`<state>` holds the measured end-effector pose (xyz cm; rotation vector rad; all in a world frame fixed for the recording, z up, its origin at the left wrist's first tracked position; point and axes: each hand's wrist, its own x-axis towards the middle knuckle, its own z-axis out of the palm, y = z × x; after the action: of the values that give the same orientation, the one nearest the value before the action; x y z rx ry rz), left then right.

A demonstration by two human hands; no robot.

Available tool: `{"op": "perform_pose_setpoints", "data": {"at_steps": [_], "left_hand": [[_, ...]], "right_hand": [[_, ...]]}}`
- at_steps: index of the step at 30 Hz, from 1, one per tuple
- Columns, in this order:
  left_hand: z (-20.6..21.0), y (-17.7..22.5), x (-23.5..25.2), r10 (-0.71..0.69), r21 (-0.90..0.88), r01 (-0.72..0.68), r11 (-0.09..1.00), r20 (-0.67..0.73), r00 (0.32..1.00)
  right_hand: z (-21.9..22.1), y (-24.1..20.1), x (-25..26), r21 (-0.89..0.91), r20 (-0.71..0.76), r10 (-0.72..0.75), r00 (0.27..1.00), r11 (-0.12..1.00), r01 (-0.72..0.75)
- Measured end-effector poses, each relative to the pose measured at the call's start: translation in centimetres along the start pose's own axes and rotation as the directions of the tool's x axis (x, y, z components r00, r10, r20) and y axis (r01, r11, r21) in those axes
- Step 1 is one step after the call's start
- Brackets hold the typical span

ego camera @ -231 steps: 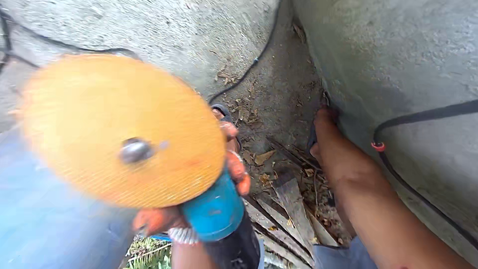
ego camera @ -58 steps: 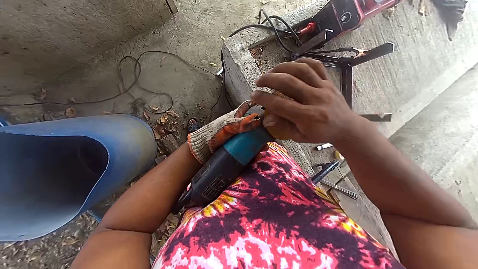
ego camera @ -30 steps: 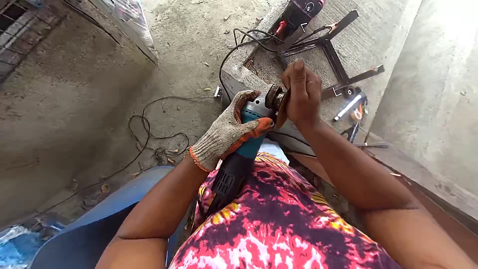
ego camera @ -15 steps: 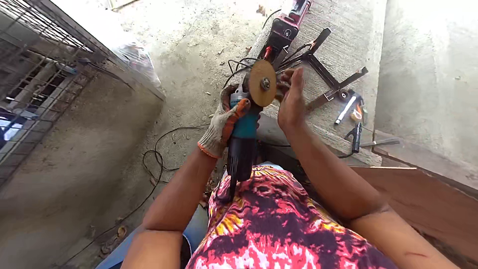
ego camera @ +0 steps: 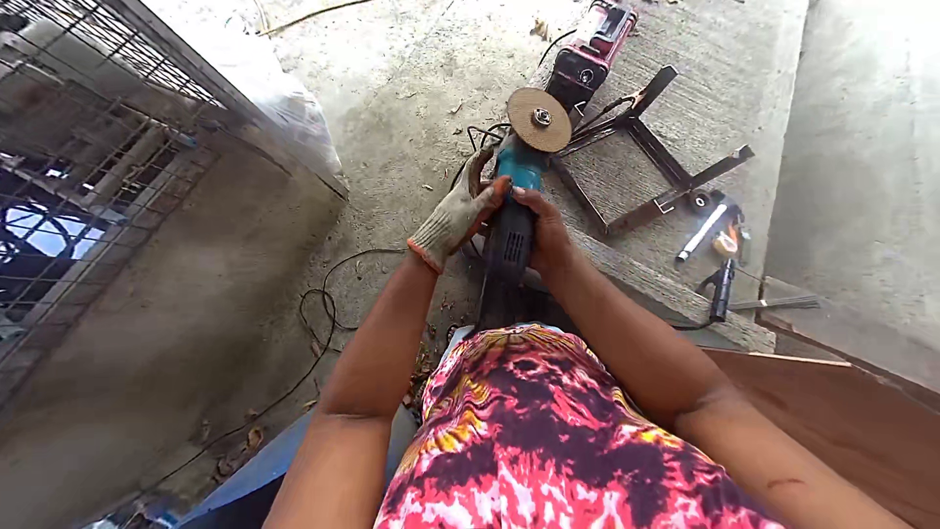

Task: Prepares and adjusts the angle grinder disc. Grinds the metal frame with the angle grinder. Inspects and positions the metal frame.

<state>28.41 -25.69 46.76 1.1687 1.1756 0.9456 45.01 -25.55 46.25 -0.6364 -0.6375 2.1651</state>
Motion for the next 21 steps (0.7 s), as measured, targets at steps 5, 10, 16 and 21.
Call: {"op": "perform_pose_setpoints", "data": {"at_steps": [5,10,16,21], "left_hand": [[1.6,-1.4,-4.2,-0.009,0.251,-0.033,0.967,0.165,0.986],[4.0,-4.5,-4.2,-0.018,0.118,0.017,0.993,0.014,1.000],[5.2,-2.8,-4.0,-0.077,0.150,0.091,0.985,-0.096,0.992],[5.5,-2.7,-3.7,-0.116,0.100,0.129,0.987,-0.129,0.985]], "right_hand": [[-1.9,-2.2,2.5,-0.043,-0.276,-0.060,0.959,0.998,0.050],[-3.2,-2.4,3.3,-0.093,-0.318,-0.107,0.942,0.992,0.081],[-3.8,-2.6,4.2,-0.086,-0.357,-0.059,0.932,0.996,0.030],[-3.7,-2.4,4.6,-0.109,-0.427,-0.039,0.904,0.994,-0.009]]}}
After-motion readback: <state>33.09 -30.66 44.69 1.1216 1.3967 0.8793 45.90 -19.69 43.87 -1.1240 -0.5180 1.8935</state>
